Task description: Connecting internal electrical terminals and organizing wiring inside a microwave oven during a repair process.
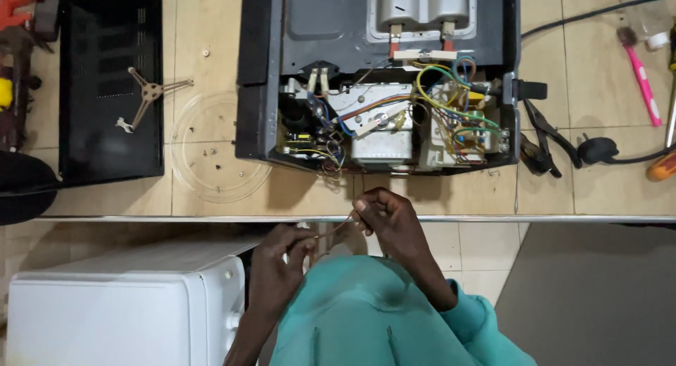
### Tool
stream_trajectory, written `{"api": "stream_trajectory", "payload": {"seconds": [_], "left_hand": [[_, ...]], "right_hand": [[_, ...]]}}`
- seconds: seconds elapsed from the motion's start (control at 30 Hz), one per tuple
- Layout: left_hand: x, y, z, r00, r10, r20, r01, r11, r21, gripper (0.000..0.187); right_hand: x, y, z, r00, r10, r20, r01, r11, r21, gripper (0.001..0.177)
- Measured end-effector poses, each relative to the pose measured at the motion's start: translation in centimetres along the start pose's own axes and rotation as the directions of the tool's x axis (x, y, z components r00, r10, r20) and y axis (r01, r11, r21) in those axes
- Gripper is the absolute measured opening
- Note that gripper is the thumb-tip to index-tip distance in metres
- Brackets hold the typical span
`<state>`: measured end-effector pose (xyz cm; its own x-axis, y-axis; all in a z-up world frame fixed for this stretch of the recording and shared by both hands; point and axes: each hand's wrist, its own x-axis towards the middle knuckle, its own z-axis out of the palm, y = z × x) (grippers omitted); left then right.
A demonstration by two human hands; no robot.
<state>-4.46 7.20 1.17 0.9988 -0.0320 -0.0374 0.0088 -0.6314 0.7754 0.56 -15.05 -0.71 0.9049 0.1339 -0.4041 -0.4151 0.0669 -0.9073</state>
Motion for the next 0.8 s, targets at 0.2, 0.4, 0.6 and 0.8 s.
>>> {"api": "stream_trajectory", "payload": {"seconds": [0.2,0.4,0.6,0.8], "left_hand": [[0.1,2.4,-1.0,0.984,0.031,-0.177,-0.03,1.0,0.008,0.011],[0.5,5.5,-0.9,0.975,0.183,-0.126,-0.176,0.982,0.066,0.016],[0.9,6.9,-0.6,0.984,-0.063,-0.164,0.053,0.997,-0.062,0.014],[0.9,7.9,-0.2,0.984,-0.037,-0.176,0.018,0.994,-0.108,0.032]], "right_hand": [[-1.5,-1.7,-1.2,0.852,-0.523,0.043,0.464,0.713,-0.526,0.012],[-1.3,-3.8,-0.8,0.759,-0.479,0.44,0.643,0.658,-0.392,0.026],[-1.4,-5.0,-1.4,0.636,-0.634,0.44,0.771,0.531,-0.352,0.019],[-1.3,-5.3,-1.3,0.538,-0.761,0.361,0.827,0.395,-0.4,0.013]]}}
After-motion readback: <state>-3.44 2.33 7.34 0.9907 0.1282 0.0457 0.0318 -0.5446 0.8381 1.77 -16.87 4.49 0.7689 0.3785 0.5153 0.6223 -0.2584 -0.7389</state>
